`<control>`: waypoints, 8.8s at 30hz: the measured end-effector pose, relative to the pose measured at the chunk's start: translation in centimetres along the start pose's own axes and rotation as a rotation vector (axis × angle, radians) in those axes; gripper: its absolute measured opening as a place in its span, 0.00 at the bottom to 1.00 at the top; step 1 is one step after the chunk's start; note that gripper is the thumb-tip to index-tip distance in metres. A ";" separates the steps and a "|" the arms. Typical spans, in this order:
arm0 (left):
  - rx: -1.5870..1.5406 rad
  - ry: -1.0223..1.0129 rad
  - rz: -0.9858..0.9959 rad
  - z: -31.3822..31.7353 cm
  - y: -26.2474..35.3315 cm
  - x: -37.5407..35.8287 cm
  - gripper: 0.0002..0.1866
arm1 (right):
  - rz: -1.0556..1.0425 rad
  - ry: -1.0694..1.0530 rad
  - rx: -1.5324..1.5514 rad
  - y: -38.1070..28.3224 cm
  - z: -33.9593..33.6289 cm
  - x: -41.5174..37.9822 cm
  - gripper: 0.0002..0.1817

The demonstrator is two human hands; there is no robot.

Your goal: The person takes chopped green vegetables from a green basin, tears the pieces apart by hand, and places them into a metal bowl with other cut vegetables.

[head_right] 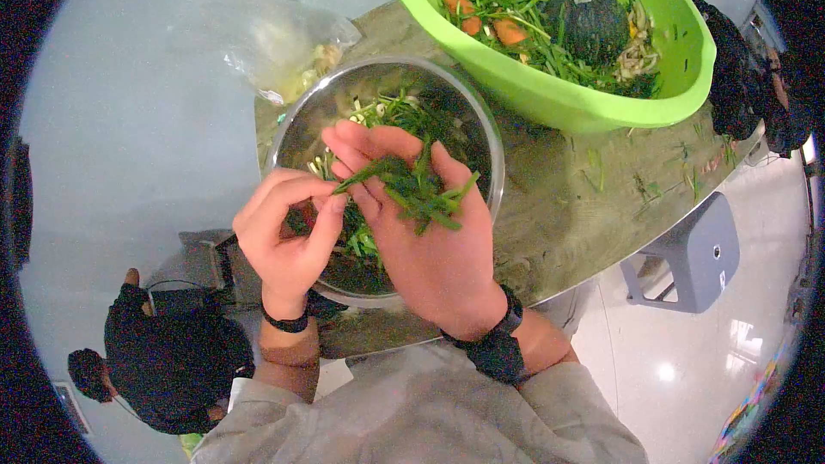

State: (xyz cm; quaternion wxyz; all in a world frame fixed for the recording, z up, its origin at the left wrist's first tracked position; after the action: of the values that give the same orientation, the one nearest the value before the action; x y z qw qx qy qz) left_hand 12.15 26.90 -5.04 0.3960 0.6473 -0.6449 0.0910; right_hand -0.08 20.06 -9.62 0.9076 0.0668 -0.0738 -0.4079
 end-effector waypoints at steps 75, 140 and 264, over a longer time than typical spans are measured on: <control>0.119 -0.004 0.364 -0.4 2.4 -0.1 0.11 | 0.091 -0.023 0.277 -0.3 -0.7 0.2 0.23; 0.505 -0.159 -0.151 -1.7 4.2 0.4 0.09 | 0.079 -0.052 0.102 0.0 -0.4 0.0 0.24; 0.334 0.035 -0.168 -2.0 4.9 -0.4 0.04 | 0.092 0.014 0.054 -0.2 0.0 -0.1 0.25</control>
State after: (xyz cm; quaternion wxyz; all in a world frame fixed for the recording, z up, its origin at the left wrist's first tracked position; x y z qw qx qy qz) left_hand 8.45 29.19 -1.99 0.3004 0.7540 -0.5575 0.1744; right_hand -0.28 20.08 -9.71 0.9237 0.0906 -0.0815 -0.3632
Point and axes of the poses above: each hand's wrist, its own x-axis towards the middle knuckle, its own z-axis out of the palm, y = z × x, the point moved 4 cm from there along x, towards the middle knuckle, and after that the axes turned 13 degrees about x, right-handed, at the moved point
